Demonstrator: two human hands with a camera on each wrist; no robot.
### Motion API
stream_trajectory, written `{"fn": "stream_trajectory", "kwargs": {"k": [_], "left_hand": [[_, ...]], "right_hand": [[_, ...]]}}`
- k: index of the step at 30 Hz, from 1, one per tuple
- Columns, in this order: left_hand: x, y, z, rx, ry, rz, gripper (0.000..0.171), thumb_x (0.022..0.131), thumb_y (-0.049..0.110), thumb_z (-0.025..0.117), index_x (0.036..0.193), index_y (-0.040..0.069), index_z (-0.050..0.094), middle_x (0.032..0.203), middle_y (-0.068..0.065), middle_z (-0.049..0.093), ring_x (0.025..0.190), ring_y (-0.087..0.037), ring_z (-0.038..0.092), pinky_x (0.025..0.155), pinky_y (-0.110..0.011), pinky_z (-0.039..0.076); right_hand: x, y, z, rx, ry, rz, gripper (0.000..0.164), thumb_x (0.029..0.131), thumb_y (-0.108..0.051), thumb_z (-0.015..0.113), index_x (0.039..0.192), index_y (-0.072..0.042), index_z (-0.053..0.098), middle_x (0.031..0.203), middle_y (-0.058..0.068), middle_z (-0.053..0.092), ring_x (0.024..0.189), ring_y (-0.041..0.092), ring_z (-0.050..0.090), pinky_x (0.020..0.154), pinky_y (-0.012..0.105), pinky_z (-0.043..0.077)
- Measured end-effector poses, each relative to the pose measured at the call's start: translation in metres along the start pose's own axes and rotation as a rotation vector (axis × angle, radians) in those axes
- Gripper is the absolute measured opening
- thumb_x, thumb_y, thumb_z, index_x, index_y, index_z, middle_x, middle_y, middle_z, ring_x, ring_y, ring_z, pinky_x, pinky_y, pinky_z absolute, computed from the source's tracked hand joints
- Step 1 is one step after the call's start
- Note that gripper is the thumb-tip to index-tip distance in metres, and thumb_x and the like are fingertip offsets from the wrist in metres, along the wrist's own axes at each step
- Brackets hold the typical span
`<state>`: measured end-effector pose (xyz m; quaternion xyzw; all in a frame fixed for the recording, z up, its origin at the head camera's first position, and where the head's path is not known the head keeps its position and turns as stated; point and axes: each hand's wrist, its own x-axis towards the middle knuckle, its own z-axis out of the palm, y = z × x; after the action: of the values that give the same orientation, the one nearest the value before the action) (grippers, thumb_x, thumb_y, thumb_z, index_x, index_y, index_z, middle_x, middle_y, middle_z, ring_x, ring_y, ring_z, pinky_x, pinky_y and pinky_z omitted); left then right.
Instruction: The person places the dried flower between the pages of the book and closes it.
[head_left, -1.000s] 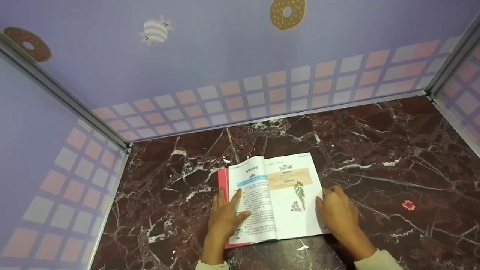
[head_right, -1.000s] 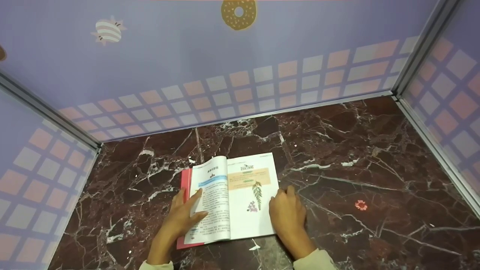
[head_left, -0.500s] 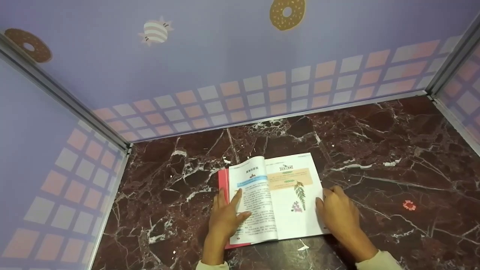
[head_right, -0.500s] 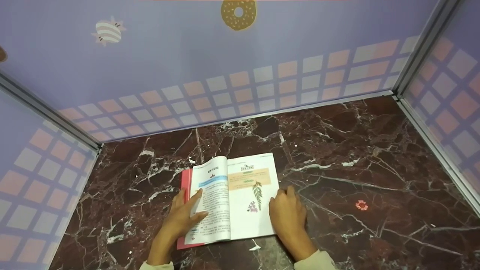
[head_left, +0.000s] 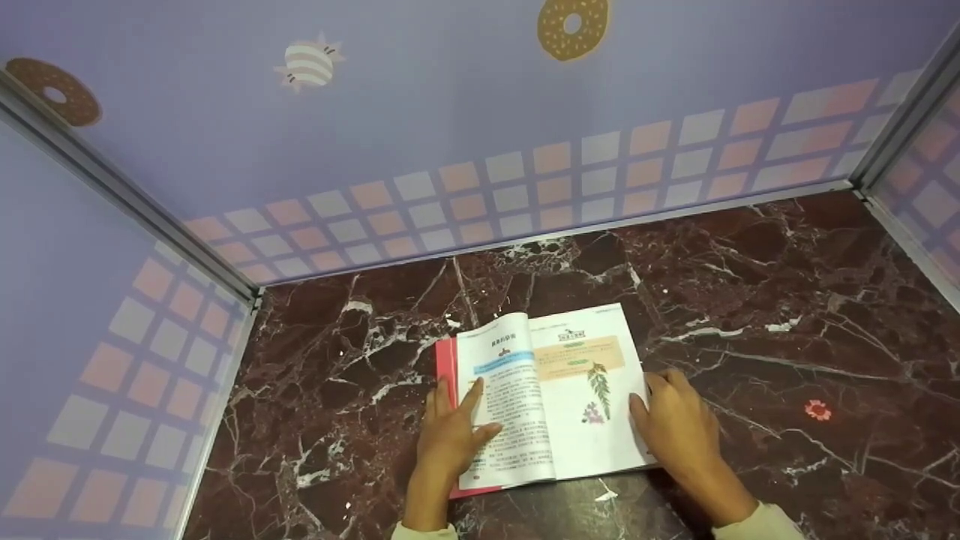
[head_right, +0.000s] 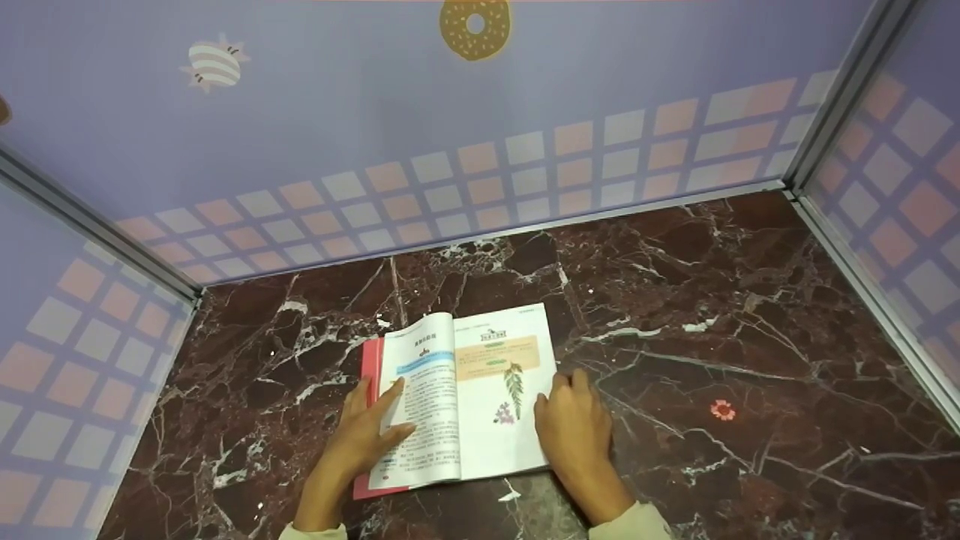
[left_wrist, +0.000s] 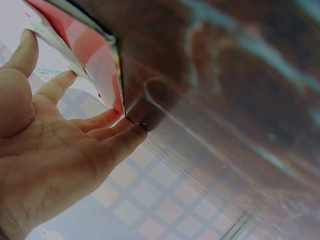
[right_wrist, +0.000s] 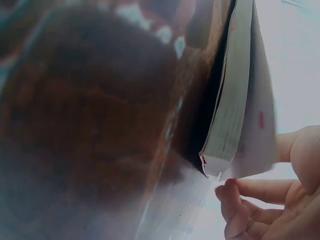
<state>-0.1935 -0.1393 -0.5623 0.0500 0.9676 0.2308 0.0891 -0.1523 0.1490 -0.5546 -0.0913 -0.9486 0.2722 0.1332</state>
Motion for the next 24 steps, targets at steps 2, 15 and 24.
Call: {"fn": "stream_trajectory", "kwargs": {"k": [2,15,24], "left_hand": [[0.000,0.000,0.000,-0.001,0.000,-0.003,0.074,0.084,0.039,0.077,0.149,0.019,0.050,0.160,-0.033,0.018,0.144,-0.058,0.021,0.112,-0.069,0.029],[-0.001,-0.002,0.001,0.008,0.013,0.011,0.073,0.085,0.039,0.077,0.149,0.018,0.050,0.159,-0.034,0.020,0.142,-0.059,0.024,0.111,-0.070,0.031],[-0.001,-0.001,0.001,0.018,0.017,0.026,0.072,0.085,0.039,0.077,0.149,0.018,0.050,0.158,-0.035,0.021,0.141,-0.059,0.025,0.109,-0.071,0.032]], "right_hand": [[0.001,-0.001,-0.001,0.021,0.005,0.009,0.033,0.084,-0.013,0.075,0.111,0.006,0.070,0.102,0.020,0.066,0.084,0.047,0.068,0.069,0.062,0.055],[0.001,-0.016,-0.007,0.236,-0.086,0.105,0.038,0.085,-0.012,0.074,0.119,0.002,0.066,0.102,0.025,0.073,0.092,0.041,0.071,0.077,0.056,0.055],[-0.007,-0.031,-0.009,0.310,-0.201,0.146,0.056,0.087,-0.017,0.072,0.139,-0.002,0.056,0.120,0.028,0.067,0.102,0.045,0.069,0.080,0.056,0.057]]}}
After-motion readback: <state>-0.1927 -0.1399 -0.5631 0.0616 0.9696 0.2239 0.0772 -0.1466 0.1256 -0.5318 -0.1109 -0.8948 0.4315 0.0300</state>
